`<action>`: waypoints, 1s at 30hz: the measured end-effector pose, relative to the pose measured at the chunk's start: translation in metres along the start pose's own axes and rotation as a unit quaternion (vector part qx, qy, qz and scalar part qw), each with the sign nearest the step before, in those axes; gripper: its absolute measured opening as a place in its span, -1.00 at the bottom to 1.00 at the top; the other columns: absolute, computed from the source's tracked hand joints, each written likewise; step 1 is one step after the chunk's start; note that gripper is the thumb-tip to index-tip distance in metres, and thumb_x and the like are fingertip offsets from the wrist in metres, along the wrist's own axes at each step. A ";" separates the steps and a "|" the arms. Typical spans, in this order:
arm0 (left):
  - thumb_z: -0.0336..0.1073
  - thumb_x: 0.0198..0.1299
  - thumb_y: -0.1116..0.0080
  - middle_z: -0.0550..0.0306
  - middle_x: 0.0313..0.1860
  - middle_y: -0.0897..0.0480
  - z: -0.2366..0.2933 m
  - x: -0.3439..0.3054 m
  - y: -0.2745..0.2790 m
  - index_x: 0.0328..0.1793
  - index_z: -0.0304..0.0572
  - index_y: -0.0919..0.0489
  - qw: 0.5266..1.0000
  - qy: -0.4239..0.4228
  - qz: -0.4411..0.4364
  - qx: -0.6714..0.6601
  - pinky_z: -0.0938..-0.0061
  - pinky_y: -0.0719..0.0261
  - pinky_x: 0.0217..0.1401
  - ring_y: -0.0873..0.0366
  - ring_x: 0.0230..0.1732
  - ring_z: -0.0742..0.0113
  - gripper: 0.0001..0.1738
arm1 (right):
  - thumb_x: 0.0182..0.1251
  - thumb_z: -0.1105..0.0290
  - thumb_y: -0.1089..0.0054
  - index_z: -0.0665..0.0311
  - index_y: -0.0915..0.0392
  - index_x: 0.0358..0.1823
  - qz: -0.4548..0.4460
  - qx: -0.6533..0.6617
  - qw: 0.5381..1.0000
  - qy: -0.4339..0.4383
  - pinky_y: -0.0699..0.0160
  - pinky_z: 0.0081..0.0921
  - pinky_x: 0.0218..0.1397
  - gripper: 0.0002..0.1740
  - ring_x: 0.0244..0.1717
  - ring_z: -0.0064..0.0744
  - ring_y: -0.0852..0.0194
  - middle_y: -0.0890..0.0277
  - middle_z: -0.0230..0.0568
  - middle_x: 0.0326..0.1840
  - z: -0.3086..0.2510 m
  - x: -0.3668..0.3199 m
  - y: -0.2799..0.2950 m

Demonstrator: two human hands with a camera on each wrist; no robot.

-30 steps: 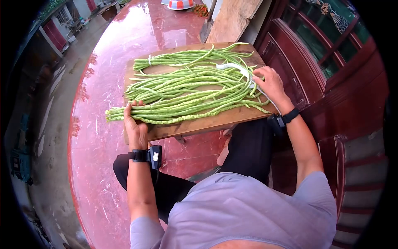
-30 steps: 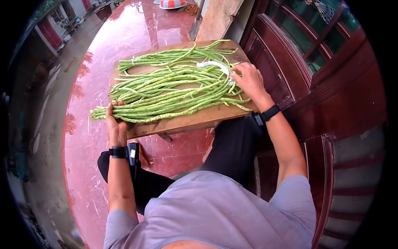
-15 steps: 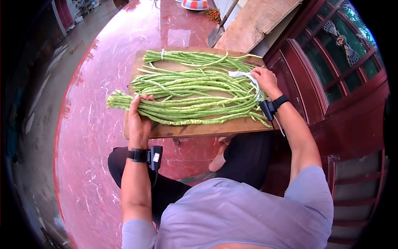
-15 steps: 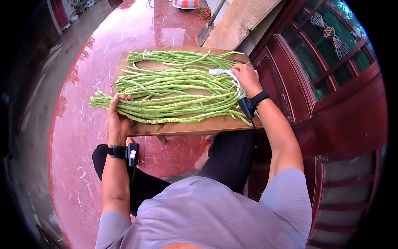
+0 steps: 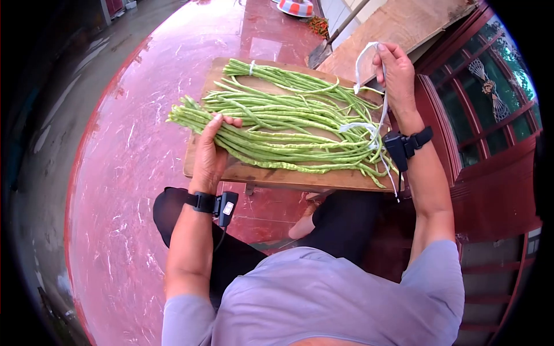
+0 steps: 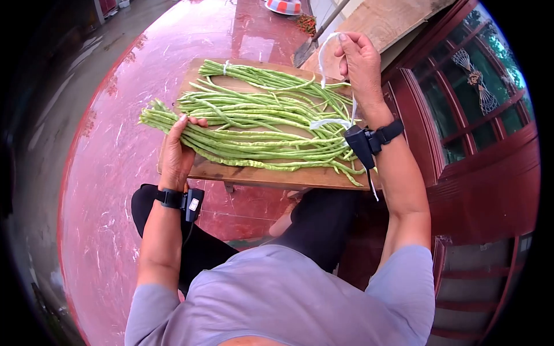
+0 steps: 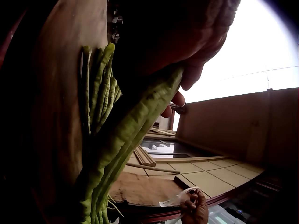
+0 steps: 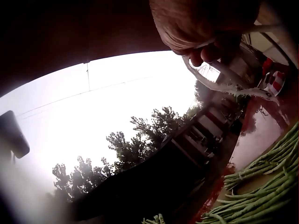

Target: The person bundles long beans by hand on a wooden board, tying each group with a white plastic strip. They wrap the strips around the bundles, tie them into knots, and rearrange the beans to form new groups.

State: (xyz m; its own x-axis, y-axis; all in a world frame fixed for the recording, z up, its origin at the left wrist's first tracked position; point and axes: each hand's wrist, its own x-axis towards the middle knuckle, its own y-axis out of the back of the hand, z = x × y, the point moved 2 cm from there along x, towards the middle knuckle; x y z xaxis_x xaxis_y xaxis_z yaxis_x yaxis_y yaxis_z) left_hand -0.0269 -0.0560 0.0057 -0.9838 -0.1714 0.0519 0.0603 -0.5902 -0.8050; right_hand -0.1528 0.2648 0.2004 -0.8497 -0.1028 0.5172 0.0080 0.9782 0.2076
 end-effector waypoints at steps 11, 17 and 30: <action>-0.24 0.31 -0.19 0.11 -0.06 -0.61 0.012 -0.009 -0.018 0.52 -0.17 -0.20 0.999 -0.010 -0.044 0.017 0.33 -0.60 0.16 -0.63 0.04 0.29 -0.31 | 0.39 0.43 -0.07 0.30 -0.54 -0.04 -0.392 -0.045 0.917 -0.053 -0.58 -0.63 -0.43 -0.81 -0.46 -0.61 -0.54 -0.60 -0.32 -0.23 0.017 -0.051 -0.202; -0.29 0.32 -0.17 0.14 -0.05 -0.57 0.013 -0.005 -0.008 0.21 -0.25 -0.41 0.998 0.027 -0.027 0.055 0.36 -0.61 0.09 -0.62 -0.02 0.32 -0.61 | 0.38 0.34 -0.12 0.21 -0.49 0.09 -0.422 -0.212 0.879 0.060 -0.56 -0.45 -0.29 -0.71 -0.28 -0.49 -0.63 -0.60 -0.22 -0.31 -0.001 -0.063 -0.215; -0.27 0.24 -0.30 0.08 0.00 -0.61 0.001 0.006 0.014 0.23 -0.29 -0.46 0.976 -0.067 0.084 0.191 0.44 -0.58 0.07 -0.59 -0.02 0.35 -0.52 | 0.48 0.33 -0.10 0.24 -0.57 0.06 -0.352 0.050 0.919 -0.172 -0.32 -0.82 -0.50 -0.76 -0.46 -0.81 -0.40 -0.61 -0.44 -0.25 -0.041 -0.040 -0.197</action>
State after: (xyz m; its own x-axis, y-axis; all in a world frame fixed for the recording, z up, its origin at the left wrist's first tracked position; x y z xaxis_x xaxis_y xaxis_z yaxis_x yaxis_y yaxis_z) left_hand -0.0321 -0.0665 -0.0044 -0.9250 -0.3784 0.0351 0.3033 -0.7907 -0.5318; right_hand -0.0986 0.0689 0.1725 -0.7421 -0.6702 -0.0127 -0.6413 0.7043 0.3044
